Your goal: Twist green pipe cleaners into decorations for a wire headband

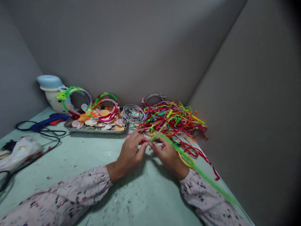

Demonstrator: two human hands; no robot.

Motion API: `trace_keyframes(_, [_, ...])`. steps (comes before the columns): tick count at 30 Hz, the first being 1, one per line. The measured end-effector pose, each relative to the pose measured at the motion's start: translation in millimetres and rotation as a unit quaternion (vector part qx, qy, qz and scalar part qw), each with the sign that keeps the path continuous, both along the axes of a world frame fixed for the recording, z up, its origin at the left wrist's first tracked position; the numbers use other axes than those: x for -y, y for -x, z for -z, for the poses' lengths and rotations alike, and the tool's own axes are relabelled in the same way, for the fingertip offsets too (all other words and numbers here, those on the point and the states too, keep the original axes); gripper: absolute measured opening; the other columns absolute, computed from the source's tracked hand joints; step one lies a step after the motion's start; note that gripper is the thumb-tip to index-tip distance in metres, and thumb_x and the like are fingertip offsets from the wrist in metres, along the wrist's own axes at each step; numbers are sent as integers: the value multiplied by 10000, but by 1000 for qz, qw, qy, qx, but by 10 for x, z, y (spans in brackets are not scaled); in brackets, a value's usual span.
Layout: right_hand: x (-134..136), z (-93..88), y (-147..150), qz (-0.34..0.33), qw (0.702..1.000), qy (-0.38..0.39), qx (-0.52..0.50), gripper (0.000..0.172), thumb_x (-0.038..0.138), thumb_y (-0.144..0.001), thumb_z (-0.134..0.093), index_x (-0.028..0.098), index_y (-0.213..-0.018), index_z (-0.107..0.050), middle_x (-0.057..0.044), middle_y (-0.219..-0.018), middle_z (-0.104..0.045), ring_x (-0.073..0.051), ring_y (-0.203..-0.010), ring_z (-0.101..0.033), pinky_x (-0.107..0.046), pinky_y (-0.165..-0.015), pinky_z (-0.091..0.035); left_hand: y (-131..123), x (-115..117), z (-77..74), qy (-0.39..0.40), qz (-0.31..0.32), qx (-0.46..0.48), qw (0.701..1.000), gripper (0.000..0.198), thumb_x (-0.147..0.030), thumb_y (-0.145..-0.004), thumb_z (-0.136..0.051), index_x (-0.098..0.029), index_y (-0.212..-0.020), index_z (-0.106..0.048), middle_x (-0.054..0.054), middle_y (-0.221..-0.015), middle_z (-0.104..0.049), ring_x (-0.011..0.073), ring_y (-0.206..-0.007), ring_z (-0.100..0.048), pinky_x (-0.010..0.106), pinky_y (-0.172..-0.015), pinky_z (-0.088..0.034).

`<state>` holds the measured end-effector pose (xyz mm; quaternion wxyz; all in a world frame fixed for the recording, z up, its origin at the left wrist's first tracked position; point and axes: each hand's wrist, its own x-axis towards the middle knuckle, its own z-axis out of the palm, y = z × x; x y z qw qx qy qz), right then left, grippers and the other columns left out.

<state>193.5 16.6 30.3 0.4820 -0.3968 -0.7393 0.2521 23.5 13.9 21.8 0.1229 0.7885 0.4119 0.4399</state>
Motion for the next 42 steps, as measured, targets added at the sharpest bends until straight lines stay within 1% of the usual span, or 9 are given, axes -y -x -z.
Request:
trace_keyframes(3, [8,-7,10,2,1000,20,-18,145,303,-853,-612,193,-761,-596,-8,-755,-570,-157,-734,-547,-280,-693,-450,-2,2,0,-2,-4,-6,1000,137,-224,-927,-491,-187,-867,-608,36,-868,-626,187,-855,-546,352,-786,-387])
trace_keyframes(9, [5,-7,1,1,996,79,-38,144,318,-833,-618,192,-767,-601,-11,-773,-564,-161,-741,-539,-273,-649,-429,-3,-1,5,-9,-1,-5,1000,122,-217,-917,-499,-195,-871,-609,38,-871,-635,191,-853,-554,352,-775,-390])
trace_keyframes(13, [-11,-23,-6,-11,996,77,-46,169,314,-824,-618,191,-714,-581,0,-736,-545,-155,-727,-523,-289,-689,-418,-3,2,7,-13,2,-4,1000,108,-200,-910,-510,-188,-869,-609,37,-871,-637,187,-857,-556,345,-779,-391])
trace_keyframes(16, [-27,-16,-10,-20,994,89,-58,173,312,-817,-623,190,-704,-578,7,-714,-536,-149,-711,-510,-290,-686,-414,-3,13,7,-16,6,-2,1000,109,-204,-913,-511,-185,-868,-610,39,-866,-635,187,-853,-555,342,-775,-388])
trace_keyframes(19, [-40,17,-17,-30,991,110,-75,174,330,-810,-633,188,-721,-587,5,-731,-539,-146,-713,-513,-287,-677,-433,-5,24,5,-17,5,-1,1000,112,-208,-916,-513,-182,-867,-610,40,-863,-632,187,-854,-553,344,-780,-383])
trace_keyframes(24, [-47,69,-29,-44,984,146,-97,178,367,-853,-588,196,-806,-608,-2,-772,-550,-148,-731,-534,-292,-685,-481,-5,18,3,-16,0,-5,1000,116,-215,-922,-511,-184,-877,-614,35,-871,-632,186,-855,-549,349,-783,-379])
trace_keyframes(29, [-46,65,-24,-46,984,146,-93,215,371,-861,-578,198,-735,-560,13,-721,-494,-137,-690,-493,-282,-667,-485,-7,8,-2,-15,-2,-7,1000,121,-220,-923,-506,-188,-878,-614,39,-868,-632,190,-857,-550,351,-783,-383])
trace_keyframes(34, [-48,80,-15,-45,985,143,-86,214,369,-881,-549,201,-749,-551,7,-731,-497,-144,-713,-498,-283,-678,-481,-8,3,12,-19,-2,-6,1000,121,-224,-926,-500,-192,-880,-607,38,-869,-629,190,-856,-548,351,-781,-383])
trace_keyframes(42, [-32,44,3,-36,990,126,-56,234,365,-884,-529,203,-714,-522,19,-694,-485,-139,-671,-461,-271,-639,-410,-2,8,22,-18,3,-7,1000,129,-233,-926,-495,-185,-880,-606,46,-869,-627,191,-849,-548,347,-770,-386])
